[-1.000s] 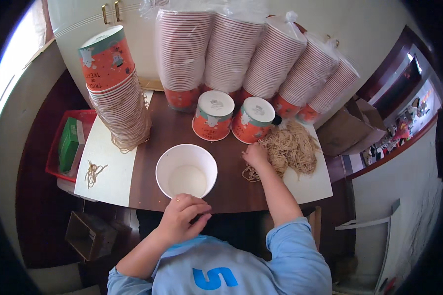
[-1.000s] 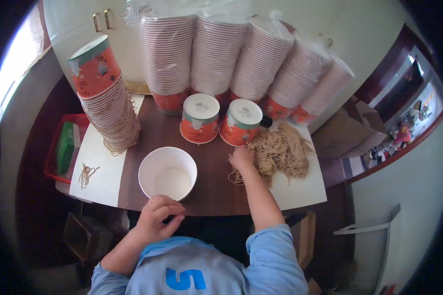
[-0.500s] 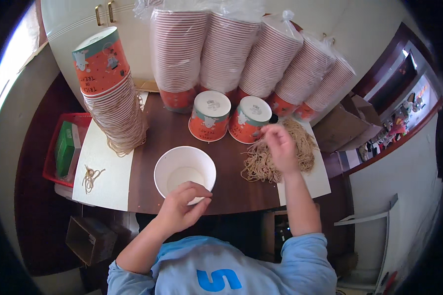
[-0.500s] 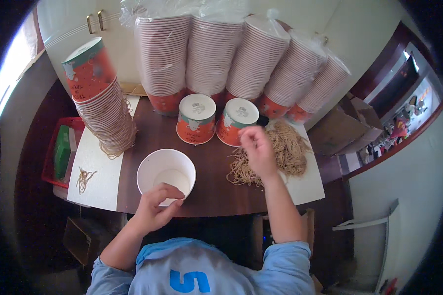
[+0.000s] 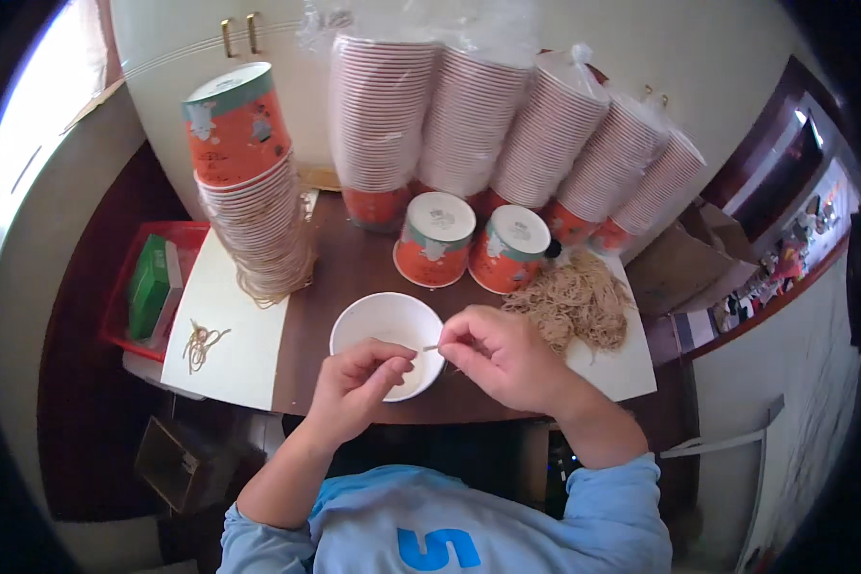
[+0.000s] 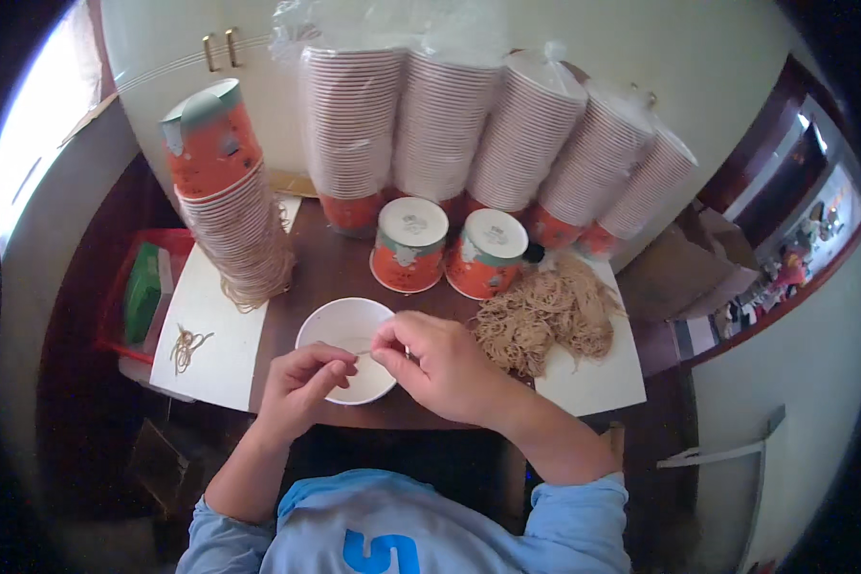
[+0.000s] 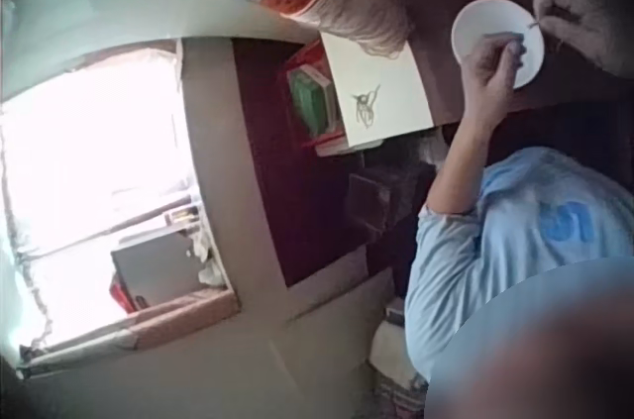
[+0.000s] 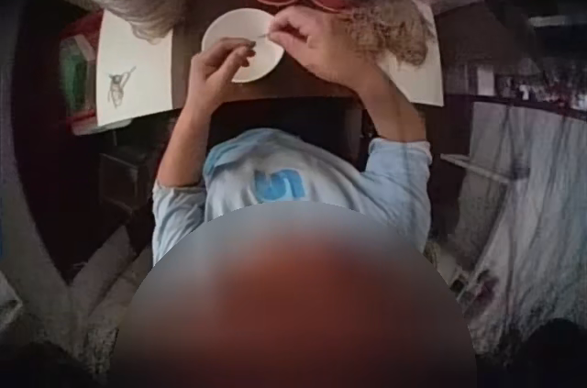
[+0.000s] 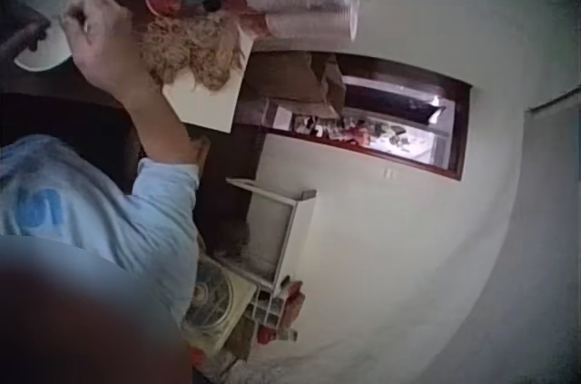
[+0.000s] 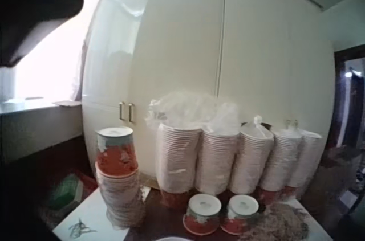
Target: Threading strings into paper buckets for assembly.
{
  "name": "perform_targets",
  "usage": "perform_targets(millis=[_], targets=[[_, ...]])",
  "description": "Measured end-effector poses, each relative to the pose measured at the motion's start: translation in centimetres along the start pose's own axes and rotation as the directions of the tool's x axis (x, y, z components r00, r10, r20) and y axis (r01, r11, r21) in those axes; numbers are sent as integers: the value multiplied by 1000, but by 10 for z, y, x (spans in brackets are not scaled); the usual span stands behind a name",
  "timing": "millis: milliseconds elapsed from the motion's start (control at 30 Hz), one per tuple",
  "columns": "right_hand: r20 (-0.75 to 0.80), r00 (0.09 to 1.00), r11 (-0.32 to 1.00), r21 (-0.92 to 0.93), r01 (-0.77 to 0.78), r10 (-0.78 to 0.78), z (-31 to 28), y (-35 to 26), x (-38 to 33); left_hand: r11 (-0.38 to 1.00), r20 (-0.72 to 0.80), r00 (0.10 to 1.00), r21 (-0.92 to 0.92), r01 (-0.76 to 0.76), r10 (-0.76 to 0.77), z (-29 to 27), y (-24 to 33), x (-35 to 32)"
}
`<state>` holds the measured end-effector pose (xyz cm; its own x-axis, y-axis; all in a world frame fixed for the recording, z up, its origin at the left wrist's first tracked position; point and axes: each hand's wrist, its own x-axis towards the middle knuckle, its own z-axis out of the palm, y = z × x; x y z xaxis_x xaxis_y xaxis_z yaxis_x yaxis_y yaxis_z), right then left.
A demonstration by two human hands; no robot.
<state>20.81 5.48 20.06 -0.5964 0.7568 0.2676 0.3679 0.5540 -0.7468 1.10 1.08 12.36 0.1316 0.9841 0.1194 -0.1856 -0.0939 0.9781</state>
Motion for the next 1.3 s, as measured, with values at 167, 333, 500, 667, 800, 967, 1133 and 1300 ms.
perform_targets(millis=[167, 333, 500, 667, 800, 967, 1133, 1300], targets=[[-5, 996, 983, -165, 83, -85, 29, 22, -14, 967, 96, 965, -51, 249, -243, -7, -10, -7], [17, 974, 924, -312, 221, -227, 37, 22, -18, 879, 211, 895, -200, 433, -393, -10, -14, -10], [30, 951, 871, -394, 294, -307, 42, 25, -24, 860, 240, 869, -180, 477, -432, -6, -17, -12], [15, 949, 869, -399, 293, -314, 43, 27, -29, 885, 246, 900, -215, 412, -359, -5, -24, -14], [-11, 959, 902, -343, 261, -282, 44, 31, -31, 902, 245, 917, -223, 369, -314, -5, -27, -15], [7, 983, 968, -174, 183, -184, 42, 33, -33, 980, 142, 971, 84, 181, -192, 1, -14, -20], [88, 996, 1000, 14, -16, 14, 47, 36, -35, 414, 400, 779, 679, -606, 483, 0, -16, -22], [266, 926, 871, 343, -351, 269, 55, 44, -34, 45, 635, 550, 632, -774, 542, -17, -13, -18]])
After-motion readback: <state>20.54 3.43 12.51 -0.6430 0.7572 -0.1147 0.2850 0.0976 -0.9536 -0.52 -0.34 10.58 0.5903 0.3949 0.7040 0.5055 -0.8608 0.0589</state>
